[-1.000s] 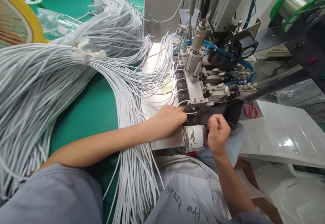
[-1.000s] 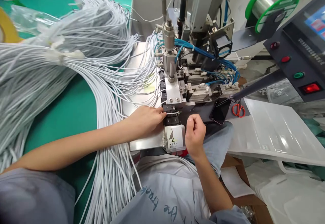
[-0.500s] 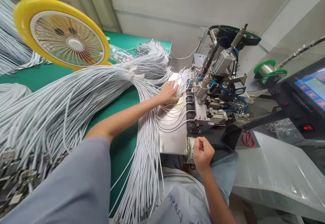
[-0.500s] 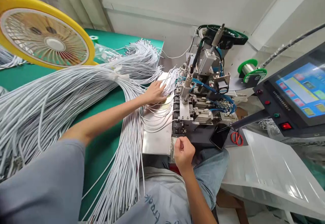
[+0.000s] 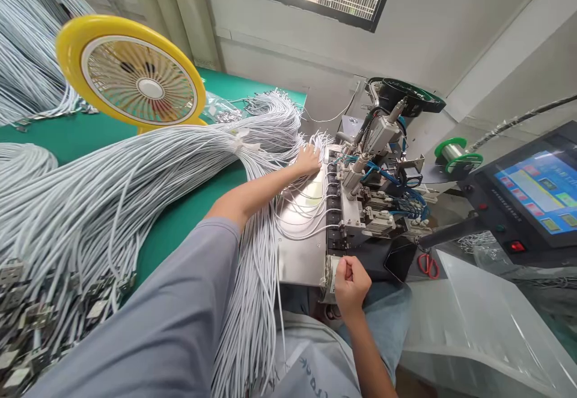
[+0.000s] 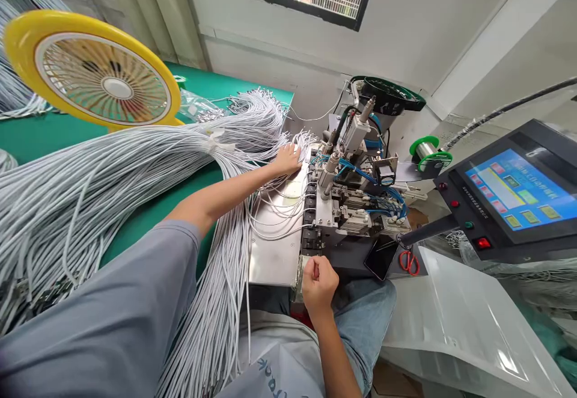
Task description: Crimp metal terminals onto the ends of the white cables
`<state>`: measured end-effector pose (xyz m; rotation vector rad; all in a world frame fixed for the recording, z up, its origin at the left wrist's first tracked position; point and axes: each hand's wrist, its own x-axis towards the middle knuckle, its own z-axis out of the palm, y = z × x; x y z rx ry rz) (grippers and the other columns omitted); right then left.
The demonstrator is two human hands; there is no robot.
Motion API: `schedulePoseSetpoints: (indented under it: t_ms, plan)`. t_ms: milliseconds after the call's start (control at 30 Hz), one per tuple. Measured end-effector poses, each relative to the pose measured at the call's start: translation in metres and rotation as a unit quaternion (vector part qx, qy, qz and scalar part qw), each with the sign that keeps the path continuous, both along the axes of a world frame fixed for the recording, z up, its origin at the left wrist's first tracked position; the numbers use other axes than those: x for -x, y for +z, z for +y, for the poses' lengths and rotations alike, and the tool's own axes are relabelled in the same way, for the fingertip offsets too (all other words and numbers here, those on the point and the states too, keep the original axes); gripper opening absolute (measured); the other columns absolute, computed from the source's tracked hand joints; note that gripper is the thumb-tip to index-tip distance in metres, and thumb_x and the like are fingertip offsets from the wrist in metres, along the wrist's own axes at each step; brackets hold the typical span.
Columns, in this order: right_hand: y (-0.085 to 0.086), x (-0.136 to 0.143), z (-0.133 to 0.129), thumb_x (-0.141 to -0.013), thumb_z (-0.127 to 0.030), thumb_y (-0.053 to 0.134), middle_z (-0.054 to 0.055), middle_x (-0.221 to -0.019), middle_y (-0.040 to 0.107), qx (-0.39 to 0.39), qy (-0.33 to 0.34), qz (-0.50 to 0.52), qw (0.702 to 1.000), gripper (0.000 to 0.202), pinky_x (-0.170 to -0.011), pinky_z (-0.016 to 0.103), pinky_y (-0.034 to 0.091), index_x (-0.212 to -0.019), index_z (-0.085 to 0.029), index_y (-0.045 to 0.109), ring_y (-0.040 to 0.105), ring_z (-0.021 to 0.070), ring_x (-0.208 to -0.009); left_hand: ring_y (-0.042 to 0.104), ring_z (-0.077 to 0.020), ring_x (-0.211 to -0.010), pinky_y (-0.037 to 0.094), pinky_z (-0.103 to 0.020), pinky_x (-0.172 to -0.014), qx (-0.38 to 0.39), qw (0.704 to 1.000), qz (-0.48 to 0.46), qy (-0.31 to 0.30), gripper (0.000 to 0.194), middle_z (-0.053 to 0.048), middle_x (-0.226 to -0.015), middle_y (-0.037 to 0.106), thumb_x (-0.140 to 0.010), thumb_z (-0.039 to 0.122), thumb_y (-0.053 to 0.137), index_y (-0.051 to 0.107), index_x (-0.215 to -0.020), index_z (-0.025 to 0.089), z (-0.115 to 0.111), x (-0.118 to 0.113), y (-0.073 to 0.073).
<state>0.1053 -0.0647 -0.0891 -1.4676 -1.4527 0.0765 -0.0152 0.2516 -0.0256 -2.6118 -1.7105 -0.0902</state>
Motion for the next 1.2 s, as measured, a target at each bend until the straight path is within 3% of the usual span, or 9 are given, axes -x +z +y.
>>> schedulePoseSetpoints:
  t_ms: [133, 267, 367, 467, 567, 667, 767, 1000, 1200]
  plan:
    - [0.005, 0.001, 0.001, -0.084, -0.018, 0.048, -0.006, -0.053, 0.032, -0.002, -0.008, -0.007, 1.0, 0.021, -0.045, 0.024, 0.027, -0.063, -0.019, 0.049, 0.03, 0.0094, -0.045, 0.02, -0.0318, -0.139, 0.015, -0.049, -0.11, -0.002, 1.0, 0.003, -0.003, 0.058, -0.019, -0.149, 0.026, -0.089, 0.024, 0.032, 0.026, -0.145, 0.008, 0.014, 0.001, 0.007]
    - [0.007, 0.002, 0.002, -0.083, -0.018, 0.046, -0.006, -0.052, 0.033, -0.008, -0.011, -0.013, 1.0, 0.022, -0.045, 0.024, 0.027, -0.062, -0.019, 0.049, 0.03, 0.0095, -0.045, 0.02, -0.037, -0.137, 0.013, -0.058, -0.107, -0.02, 1.0, 0.008, 0.007, 0.057, -0.025, -0.145, 0.032, -0.084, 0.017, 0.037, 0.035, -0.139, 0.003, 0.024, 0.011, 0.017]
    - [0.006, 0.002, 0.003, -0.083, -0.018, 0.046, -0.005, -0.052, 0.034, -0.01, -0.009, -0.015, 1.0, 0.022, -0.046, 0.024, 0.028, -0.061, -0.019, 0.049, 0.032, 0.0094, -0.045, 0.034, -0.0327, -0.13, 0.021, -0.049, -0.107, -0.005, 0.998, 0.027, -0.057, 0.046, -0.022, -0.133, 0.047, -0.081, 0.017, 0.041, 0.054, -0.124, 0.006, 0.021, 0.02, 0.02]
    - [0.006, 0.002, 0.003, -0.083, -0.018, 0.046, -0.006, -0.052, 0.034, -0.012, -0.006, -0.014, 1.0, 0.022, -0.047, 0.024, 0.028, -0.061, -0.019, 0.049, 0.033, 0.0093, -0.046, 0.044, -0.0259, -0.122, 0.029, -0.038, -0.104, 0.042, 0.988, 0.062, -0.136, 0.041, -0.016, -0.124, 0.056, -0.08, 0.023, 0.045, 0.061, -0.116, 0.013, 0.009, 0.034, 0.02]
    - [0.007, 0.002, 0.003, -0.083, -0.017, 0.047, -0.006, -0.052, 0.034, -0.023, -0.004, -0.016, 1.0, 0.022, -0.047, 0.024, 0.028, -0.061, -0.019, 0.048, 0.033, 0.0093, -0.046, 0.038, -0.0234, -0.127, 0.026, -0.035, -0.107, 0.092, 0.971, 0.097, -0.198, 0.049, -0.01, -0.138, 0.047, -0.079, 0.038, 0.05, 0.055, -0.124, 0.02, -0.005, 0.053, 0.023]
    - [0.008, 0.001, 0.003, -0.084, -0.017, 0.047, -0.006, -0.052, 0.033, -0.028, 0.0, -0.024, 0.999, 0.022, -0.048, 0.024, 0.028, -0.062, -0.019, 0.048, 0.033, 0.0093, -0.046, 0.027, -0.0277, -0.134, 0.023, -0.039, -0.11, 0.133, 0.958, 0.128, -0.219, 0.072, -0.011, -0.149, 0.032, -0.07, 0.053, 0.058, 0.046, -0.134, 0.02, -0.013, 0.067, 0.029]
    - [0.008, 0.001, 0.002, -0.084, -0.017, 0.047, -0.006, -0.053, 0.034, -0.031, 0.001, -0.028, 0.999, 0.023, -0.048, 0.024, 0.028, -0.062, -0.018, 0.048, 0.033, 0.0094, -0.046, 0.023, -0.0289, -0.137, 0.021, -0.04, -0.11, 0.149, 0.951, 0.15, -0.227, 0.079, -0.01, -0.152, 0.027, -0.069, 0.055, 0.06, 0.04, -0.138, 0.022, -0.013, 0.072, 0.032]
    - [0.011, -0.001, 0.005, -0.084, -0.017, 0.046, -0.006, -0.052, 0.034, -0.038, 0.003, -0.02, 0.999, 0.024, -0.048, 0.024, 0.028, -0.061, -0.018, 0.048, 0.033, 0.0092, -0.047, 0.03, -0.0295, -0.132, 0.022, -0.045, -0.108, 0.053, 0.967, 0.143, -0.207, 0.054, -0.011, -0.146, 0.036, -0.08, 0.035, 0.051, 0.049, -0.131, 0.02, -0.003, 0.07, 0.027]
    - [0.013, 0.0, -0.016, -0.084, -0.026, 0.046, -0.002, -0.052, 0.045, 0.035, 0.029, 0.048, 0.998, 0.026, -0.051, 0.025, 0.032, -0.061, -0.018, 0.053, 0.04, 0.0109, -0.048, 0.037, -0.0296, -0.128, 0.026, -0.043, -0.105, 0.008, 0.977, 0.086, -0.195, 0.044, -0.017, -0.138, 0.044, -0.085, 0.029, 0.043, 0.055, -0.123, 0.01, -0.032, 0.065, 0.025]
